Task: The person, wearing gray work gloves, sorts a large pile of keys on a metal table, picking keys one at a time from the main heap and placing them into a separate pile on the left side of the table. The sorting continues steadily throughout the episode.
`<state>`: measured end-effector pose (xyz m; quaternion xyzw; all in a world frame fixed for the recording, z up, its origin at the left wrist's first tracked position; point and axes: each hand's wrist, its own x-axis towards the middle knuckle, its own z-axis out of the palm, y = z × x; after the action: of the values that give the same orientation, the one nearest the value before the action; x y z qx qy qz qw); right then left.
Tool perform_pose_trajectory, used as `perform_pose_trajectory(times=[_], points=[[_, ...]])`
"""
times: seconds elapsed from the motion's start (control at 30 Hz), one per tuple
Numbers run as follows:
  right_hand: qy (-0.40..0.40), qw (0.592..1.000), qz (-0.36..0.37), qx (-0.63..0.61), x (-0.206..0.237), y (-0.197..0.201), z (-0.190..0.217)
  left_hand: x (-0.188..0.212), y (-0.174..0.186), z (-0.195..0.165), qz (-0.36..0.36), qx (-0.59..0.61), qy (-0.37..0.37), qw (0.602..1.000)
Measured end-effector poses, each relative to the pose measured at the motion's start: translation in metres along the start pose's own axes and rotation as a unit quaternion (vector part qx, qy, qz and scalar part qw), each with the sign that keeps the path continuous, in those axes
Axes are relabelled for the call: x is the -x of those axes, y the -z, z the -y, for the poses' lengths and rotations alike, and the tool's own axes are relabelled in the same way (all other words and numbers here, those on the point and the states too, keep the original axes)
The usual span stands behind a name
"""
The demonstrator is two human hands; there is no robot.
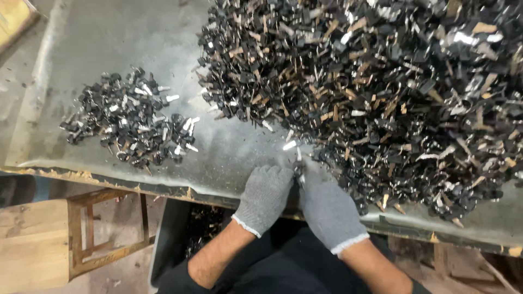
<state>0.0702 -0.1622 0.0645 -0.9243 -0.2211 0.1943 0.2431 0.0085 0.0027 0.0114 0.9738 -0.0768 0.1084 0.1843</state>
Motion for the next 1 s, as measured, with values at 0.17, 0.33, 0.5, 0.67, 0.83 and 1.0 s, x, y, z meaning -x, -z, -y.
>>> perform_pose_trajectory(times=[0.17,0.33,0.5,0.67,0.83,1.0], points=[[0.057,0.997,0.040,-0.035,-0.002,-0.006,-0.004,0.003,0.000,-0.003,-0.008,0.009,0.010,1.000],[0.090,0.996,0.018,0.015,-0.006,-0.002,-0.005,-0.001,0.004,-0.007,-0.017,-0.017,0.015,1.000],[-0.130,0.981,0.128,0.067,0.010,-0.006,0.006,-0.003,0.011,-0.008,-0.004,0.077,0.097,0.992],[0.113,0.976,-0.075,0.172,0.008,-0.017,0.008,0.004,0.013,-0.008,-0.064,0.090,0.030,0.993],[0.066,0.992,0.100,-0.032,-0.013,0.000,-0.009,0.006,0.012,-0.006,-0.079,0.122,0.072,0.987],[0.219,0.967,-0.129,-0.022,0.006,-0.010,-0.008,0.008,0.011,-0.011,-0.078,-0.006,0.055,0.995]])
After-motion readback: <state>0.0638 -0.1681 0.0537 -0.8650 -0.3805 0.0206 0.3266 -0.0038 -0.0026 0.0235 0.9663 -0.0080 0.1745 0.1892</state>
